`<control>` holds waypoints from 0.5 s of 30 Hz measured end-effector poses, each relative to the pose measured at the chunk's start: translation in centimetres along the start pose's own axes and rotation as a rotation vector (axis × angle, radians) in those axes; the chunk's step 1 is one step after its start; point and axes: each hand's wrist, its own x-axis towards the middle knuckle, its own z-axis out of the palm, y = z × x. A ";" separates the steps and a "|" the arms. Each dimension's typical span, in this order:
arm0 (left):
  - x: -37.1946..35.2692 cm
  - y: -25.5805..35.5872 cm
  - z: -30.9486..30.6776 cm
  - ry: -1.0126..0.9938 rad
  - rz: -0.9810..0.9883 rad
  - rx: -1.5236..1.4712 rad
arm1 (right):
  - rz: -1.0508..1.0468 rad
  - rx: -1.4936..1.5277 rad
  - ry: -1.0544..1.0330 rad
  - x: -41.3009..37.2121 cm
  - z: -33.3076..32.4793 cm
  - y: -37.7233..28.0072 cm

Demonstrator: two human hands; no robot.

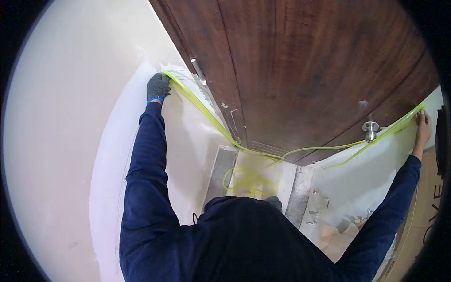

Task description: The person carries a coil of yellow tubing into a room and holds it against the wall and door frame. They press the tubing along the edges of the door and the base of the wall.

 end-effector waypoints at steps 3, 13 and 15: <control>-1.3 1.6 0.2 0.033 -0.109 -0.113 | 0.025 -0.097 0.012 0.3 -0.1 -0.1; -1.1 -4.4 7.0 0.239 -0.052 0.519 | 0.039 -0.073 0.000 -0.7 0.2 -1.7; -1.6 -2.9 7.1 0.199 -0.198 0.391 | 0.021 0.065 0.002 0.5 -0.1 0.6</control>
